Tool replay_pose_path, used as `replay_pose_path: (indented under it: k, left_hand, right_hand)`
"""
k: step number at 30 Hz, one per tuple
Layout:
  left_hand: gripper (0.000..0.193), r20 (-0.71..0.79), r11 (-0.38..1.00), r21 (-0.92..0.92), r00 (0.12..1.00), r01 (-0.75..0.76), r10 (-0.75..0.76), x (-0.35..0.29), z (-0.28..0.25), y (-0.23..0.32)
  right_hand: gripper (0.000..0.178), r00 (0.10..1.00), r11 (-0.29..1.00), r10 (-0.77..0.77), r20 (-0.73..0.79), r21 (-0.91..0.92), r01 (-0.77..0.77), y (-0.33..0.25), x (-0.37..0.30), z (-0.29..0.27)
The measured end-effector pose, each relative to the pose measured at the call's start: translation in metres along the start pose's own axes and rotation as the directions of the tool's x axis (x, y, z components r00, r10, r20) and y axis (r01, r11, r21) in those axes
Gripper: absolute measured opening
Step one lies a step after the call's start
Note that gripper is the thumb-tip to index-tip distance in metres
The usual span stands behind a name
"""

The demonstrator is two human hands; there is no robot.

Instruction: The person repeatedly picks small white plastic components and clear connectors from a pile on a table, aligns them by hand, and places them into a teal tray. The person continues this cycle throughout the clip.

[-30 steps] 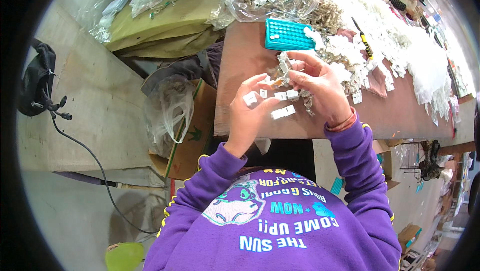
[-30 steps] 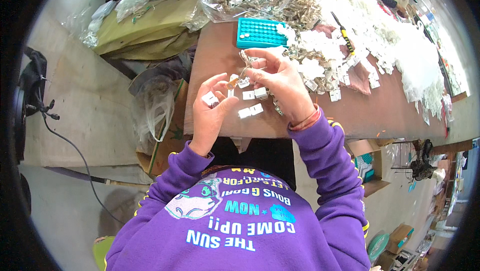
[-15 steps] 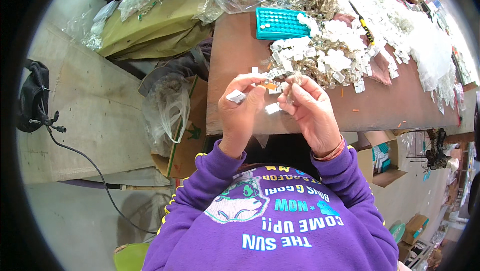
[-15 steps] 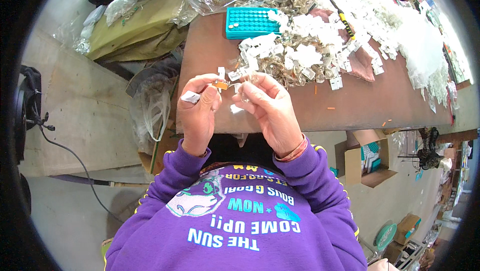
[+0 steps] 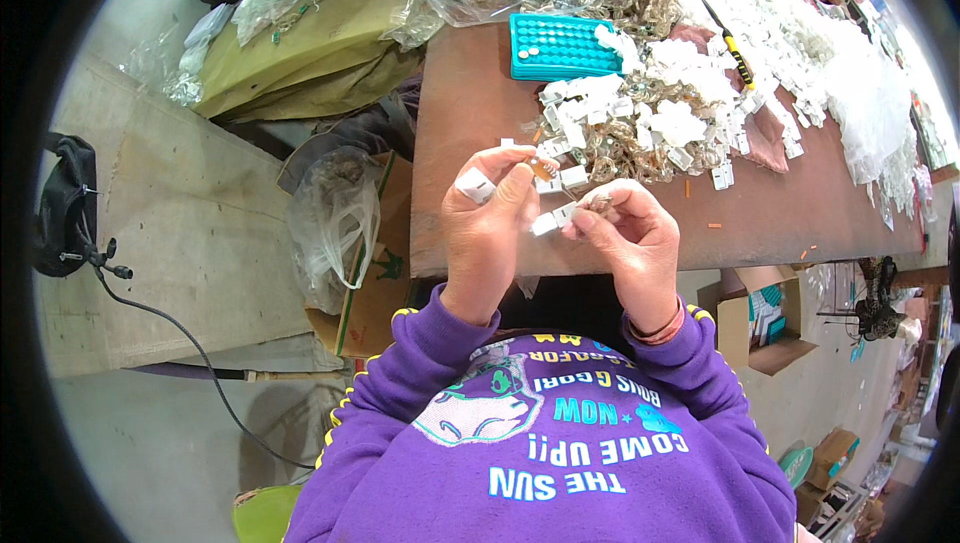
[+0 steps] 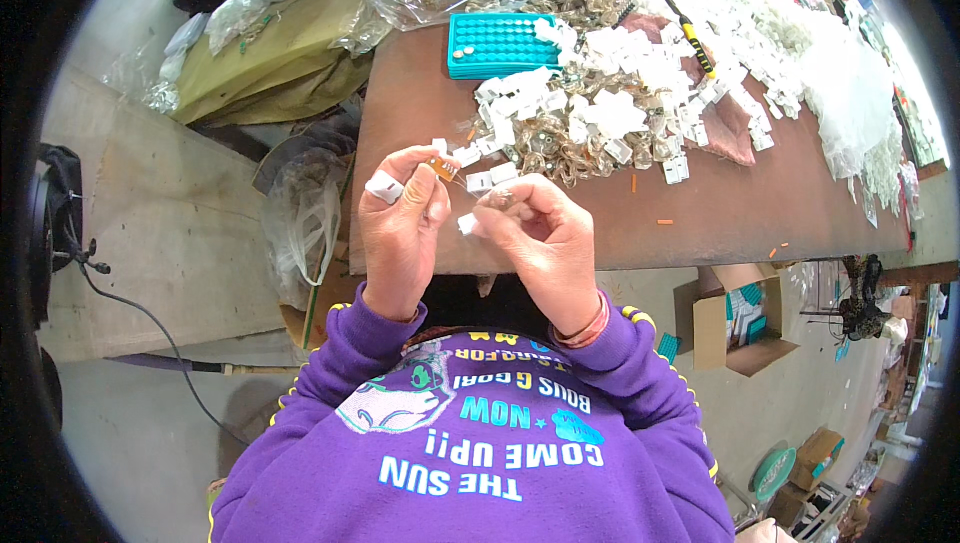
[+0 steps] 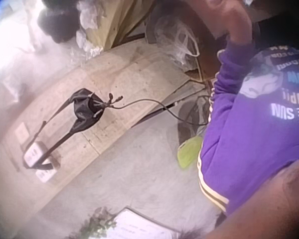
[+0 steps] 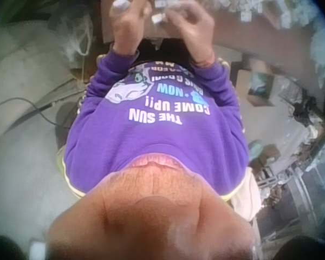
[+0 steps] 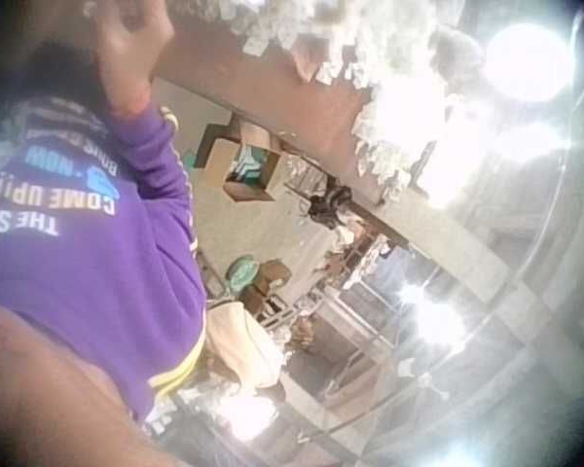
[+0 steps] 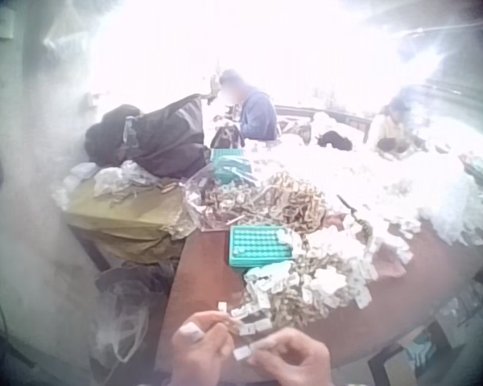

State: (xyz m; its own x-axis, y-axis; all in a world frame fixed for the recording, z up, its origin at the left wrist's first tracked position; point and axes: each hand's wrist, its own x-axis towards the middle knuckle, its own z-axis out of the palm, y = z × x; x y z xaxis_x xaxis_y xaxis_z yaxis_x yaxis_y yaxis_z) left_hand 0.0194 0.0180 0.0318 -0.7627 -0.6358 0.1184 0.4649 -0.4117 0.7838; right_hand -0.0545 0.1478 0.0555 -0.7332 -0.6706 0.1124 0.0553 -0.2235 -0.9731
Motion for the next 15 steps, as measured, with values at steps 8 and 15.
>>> replay_pose_path:
  k: [8,15]
  left_hand:
    - [0.015,0.0,0.976,0.218,1.0,-0.015,0.015,-0.002,0.008,0.002]
    - [0.017,0.109,0.965,0.131,0.965,0.226,-0.24,-0.003,0.002,0.011]
  right_hand:
    - [0.02,0.81,0.484,-0.546,0.216,-0.708,0.515,-0.021,0.015,-0.01]
    - [0.016,0.981,0.915,-0.115,0.154,-0.369,0.165,-0.017,0.018,-0.017]
